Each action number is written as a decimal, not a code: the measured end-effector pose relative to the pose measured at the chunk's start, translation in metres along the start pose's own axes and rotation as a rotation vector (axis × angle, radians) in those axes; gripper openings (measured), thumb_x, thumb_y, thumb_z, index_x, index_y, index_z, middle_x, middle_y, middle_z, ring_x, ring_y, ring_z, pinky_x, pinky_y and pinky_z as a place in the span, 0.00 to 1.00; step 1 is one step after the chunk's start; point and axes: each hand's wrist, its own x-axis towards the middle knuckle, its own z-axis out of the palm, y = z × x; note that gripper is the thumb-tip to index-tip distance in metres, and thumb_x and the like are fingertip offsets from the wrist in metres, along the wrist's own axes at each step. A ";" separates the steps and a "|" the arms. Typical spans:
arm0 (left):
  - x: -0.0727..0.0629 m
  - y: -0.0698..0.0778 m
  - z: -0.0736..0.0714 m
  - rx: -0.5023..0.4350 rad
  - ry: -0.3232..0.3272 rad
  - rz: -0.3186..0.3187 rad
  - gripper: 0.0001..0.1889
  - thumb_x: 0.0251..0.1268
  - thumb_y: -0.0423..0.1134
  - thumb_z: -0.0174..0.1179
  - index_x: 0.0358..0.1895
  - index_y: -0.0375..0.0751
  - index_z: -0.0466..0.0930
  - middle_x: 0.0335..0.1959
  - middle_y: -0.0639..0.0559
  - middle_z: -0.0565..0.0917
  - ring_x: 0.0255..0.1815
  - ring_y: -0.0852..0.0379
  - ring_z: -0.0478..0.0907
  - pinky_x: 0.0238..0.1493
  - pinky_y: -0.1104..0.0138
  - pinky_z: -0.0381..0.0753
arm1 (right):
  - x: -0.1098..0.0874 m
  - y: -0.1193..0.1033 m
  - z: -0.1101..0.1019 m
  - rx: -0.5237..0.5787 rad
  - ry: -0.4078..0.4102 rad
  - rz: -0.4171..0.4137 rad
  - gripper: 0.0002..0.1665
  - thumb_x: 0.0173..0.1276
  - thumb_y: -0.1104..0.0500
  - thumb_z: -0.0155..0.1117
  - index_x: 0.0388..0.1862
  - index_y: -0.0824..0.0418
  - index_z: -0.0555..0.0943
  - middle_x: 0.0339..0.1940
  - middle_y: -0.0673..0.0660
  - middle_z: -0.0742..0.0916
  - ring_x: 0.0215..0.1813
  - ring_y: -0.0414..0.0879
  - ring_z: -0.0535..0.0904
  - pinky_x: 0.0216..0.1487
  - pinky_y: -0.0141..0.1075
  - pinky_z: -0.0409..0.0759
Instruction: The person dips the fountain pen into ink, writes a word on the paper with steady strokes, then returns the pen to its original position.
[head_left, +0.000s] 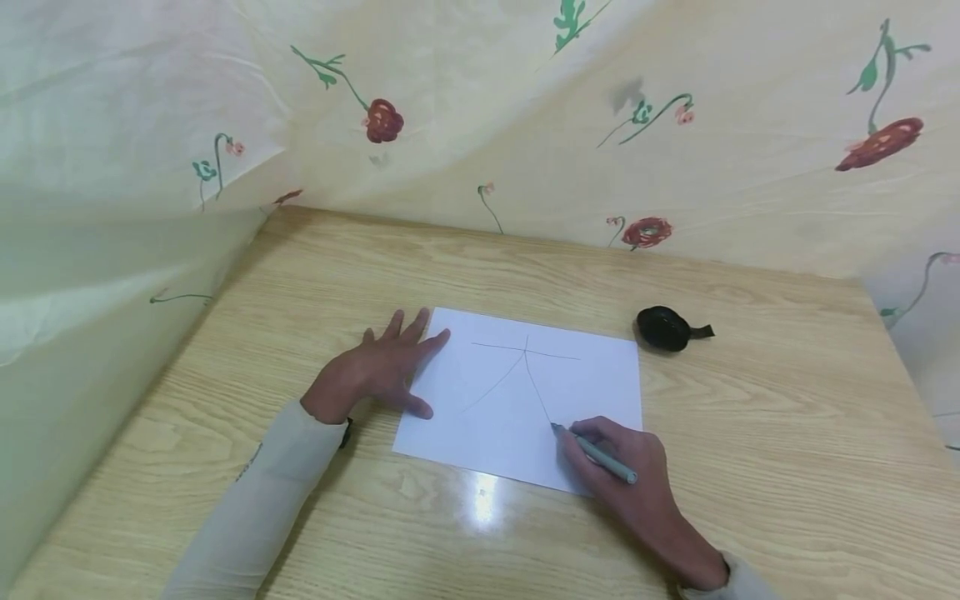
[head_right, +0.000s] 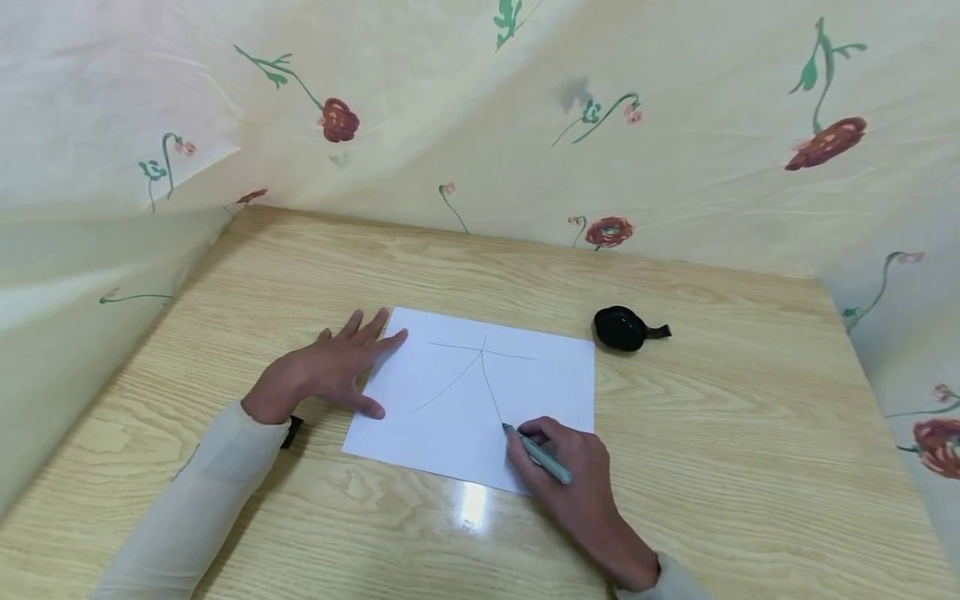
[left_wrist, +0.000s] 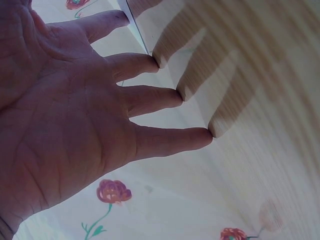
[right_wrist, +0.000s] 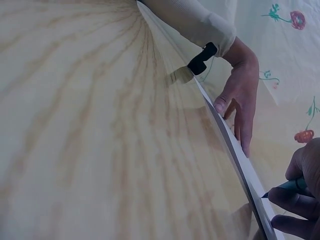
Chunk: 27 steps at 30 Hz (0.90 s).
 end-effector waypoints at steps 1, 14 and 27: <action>-0.001 0.000 0.001 -0.003 -0.001 -0.002 0.62 0.50 0.58 0.75 0.82 0.51 0.41 0.80 0.39 0.28 0.77 0.32 0.21 0.67 0.28 0.33 | -0.001 0.000 0.000 -0.001 -0.001 -0.002 0.06 0.55 0.62 0.76 0.28 0.52 0.87 0.17 0.37 0.84 0.15 0.26 0.68 0.18 0.23 0.67; -0.008 0.003 0.010 -0.001 0.011 -0.010 0.62 0.50 0.58 0.75 0.82 0.50 0.41 0.80 0.39 0.28 0.77 0.32 0.21 0.67 0.28 0.33 | -0.007 -0.001 0.001 0.059 0.044 0.056 0.07 0.53 0.64 0.77 0.28 0.54 0.87 0.22 0.41 0.87 0.17 0.29 0.73 0.22 0.23 0.71; -0.010 0.009 0.017 -0.008 0.017 -0.010 0.62 0.50 0.59 0.75 0.82 0.50 0.40 0.80 0.39 0.27 0.77 0.32 0.20 0.66 0.28 0.32 | -0.002 0.011 -0.011 0.046 0.097 0.084 0.06 0.53 0.66 0.75 0.29 0.57 0.88 0.25 0.47 0.89 0.24 0.31 0.81 0.26 0.21 0.74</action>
